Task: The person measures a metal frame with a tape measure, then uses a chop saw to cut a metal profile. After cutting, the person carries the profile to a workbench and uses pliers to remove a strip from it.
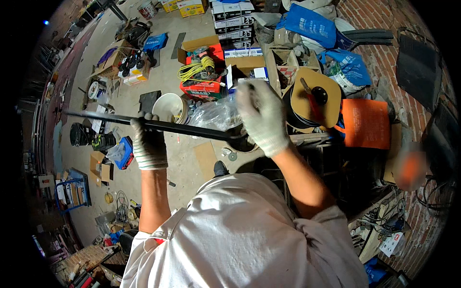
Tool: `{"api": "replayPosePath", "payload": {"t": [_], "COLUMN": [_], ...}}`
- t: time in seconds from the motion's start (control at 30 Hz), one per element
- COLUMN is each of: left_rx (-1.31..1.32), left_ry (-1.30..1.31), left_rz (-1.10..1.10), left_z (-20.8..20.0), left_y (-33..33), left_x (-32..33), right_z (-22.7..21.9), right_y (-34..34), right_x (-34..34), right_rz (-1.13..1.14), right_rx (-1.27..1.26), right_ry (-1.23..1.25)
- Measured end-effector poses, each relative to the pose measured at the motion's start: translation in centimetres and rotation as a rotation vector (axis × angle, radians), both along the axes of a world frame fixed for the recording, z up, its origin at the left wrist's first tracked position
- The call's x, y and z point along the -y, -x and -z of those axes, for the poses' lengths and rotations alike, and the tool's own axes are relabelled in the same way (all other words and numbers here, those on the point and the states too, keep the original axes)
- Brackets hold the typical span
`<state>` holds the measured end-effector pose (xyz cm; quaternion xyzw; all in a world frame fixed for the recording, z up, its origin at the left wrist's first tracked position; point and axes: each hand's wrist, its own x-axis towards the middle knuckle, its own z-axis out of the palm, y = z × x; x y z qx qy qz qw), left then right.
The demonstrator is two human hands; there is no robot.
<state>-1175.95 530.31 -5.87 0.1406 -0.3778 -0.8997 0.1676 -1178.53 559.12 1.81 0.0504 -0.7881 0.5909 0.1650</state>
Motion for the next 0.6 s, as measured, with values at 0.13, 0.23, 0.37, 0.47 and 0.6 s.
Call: {"api": "replayPosePath", "payload": {"t": [0.13, 0.23, 0.37, 0.47, 0.6], "left_rx": [0.004, 0.033, 0.078, 0.071, 0.214], "left_ry": [-0.252, -0.352, -0.455, -0.494, -0.448], "left_rz": [-0.051, -0.034, 0.083, 0.138, 0.061], "left_z": [0.1, 0.7, 1.6, 3.5, 3.6], "left_y": [-1.2, -1.8, -1.5, -2.3, -2.5], "left_x": [1.2, 0.6, -2.0, -2.2, -5.4], "right_z": [6.0, 7.1, 8.9, 5.4, 5.7], "right_y": [-4.9, -6.6, -6.5, -5.5, -4.6], "right_x": [-3.0, -2.2, 0.1, 1.5, 1.2], "right_rz": [-0.027, -0.325, -0.437, -0.435, -0.324], "right_rx": [0.311, 0.476, 0.316, 0.296, 0.331], "right_ry": [0.203, 0.19, 0.28, 0.54, 0.609]}}
